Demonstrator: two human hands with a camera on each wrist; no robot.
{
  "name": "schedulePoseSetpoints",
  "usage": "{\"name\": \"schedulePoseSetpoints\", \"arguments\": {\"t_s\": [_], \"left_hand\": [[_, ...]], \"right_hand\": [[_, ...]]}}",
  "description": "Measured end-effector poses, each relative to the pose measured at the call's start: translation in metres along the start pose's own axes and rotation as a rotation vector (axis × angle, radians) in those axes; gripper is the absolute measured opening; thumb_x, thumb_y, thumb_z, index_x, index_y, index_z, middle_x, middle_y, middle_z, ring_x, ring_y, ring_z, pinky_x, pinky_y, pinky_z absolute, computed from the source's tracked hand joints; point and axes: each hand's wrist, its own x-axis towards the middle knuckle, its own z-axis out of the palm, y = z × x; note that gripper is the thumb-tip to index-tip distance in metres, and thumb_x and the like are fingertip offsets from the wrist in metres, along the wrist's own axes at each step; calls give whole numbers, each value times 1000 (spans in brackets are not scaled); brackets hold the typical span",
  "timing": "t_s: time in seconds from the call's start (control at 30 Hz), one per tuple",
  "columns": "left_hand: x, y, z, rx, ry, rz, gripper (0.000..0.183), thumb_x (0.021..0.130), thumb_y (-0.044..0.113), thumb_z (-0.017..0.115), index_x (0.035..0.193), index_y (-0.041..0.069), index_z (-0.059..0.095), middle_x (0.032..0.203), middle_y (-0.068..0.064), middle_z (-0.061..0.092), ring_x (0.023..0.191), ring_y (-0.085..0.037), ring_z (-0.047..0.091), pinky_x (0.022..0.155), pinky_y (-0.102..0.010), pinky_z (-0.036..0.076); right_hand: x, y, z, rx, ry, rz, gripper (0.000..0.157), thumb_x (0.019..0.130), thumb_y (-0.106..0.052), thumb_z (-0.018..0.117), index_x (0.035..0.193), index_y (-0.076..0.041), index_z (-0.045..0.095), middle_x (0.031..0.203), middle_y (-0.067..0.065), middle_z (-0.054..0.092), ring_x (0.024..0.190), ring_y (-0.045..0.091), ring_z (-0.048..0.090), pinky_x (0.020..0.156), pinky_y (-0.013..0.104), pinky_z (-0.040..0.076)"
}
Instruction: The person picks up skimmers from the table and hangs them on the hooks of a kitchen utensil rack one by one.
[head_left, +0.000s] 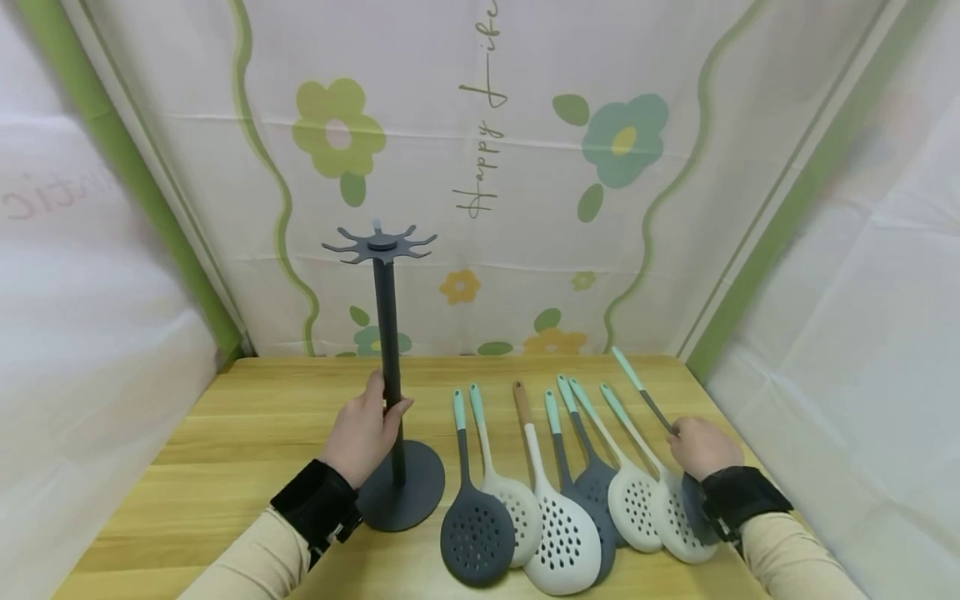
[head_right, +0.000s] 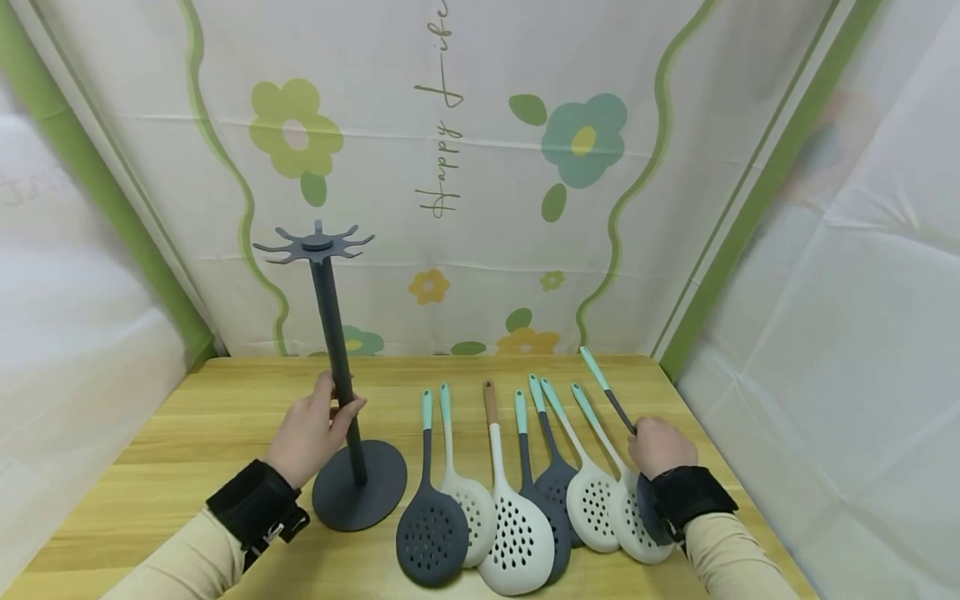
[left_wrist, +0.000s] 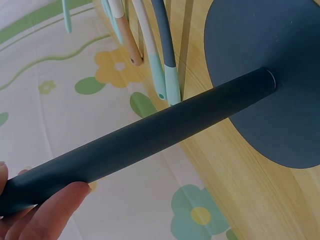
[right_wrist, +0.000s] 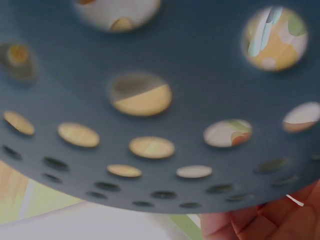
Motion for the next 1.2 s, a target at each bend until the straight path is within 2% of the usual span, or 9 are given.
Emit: {"name": "schedulePoseSetpoints", "arguments": {"t_s": [0.47,0.63,1.03,1.2], "left_hand": [[-1,-2,2,19,33,32,29,97,12,64,116,-1,45,72,-7,57,52,-11,49,48,-24,43],[-2,-2,2,22,33,29,29,97,12,64,115,-1,45,72,-7,57,52,-11,49,48,-24,43],[-2,-1,2,13,34,35,28,97,11,64,114,-1,46,71,-7,54,52,-11,49,48,-24,44],[-1,-1,1,16,39,39,28,97,11,64,113,-1,46,71,-7,55,52,-11,49,48,-24,43]], "right_hand": [[-5,-10,-6,-16,56,-43,18,91,-11,65,101,1,71,95,22,70,80,34,67,63,48,53],[-7,-12,-5,-18,95,-90,18,90,-11,66,101,2,71,94,23,70,79,36,67,63,48,53],[-9,-18,-10,-7,125,-126,20,90,-9,66,103,5,70,91,23,68,75,35,66,61,46,53],[-9,-21,-12,-7,148,-143,21,91,-10,66,105,5,70,95,25,68,78,38,67,63,48,54]]}}
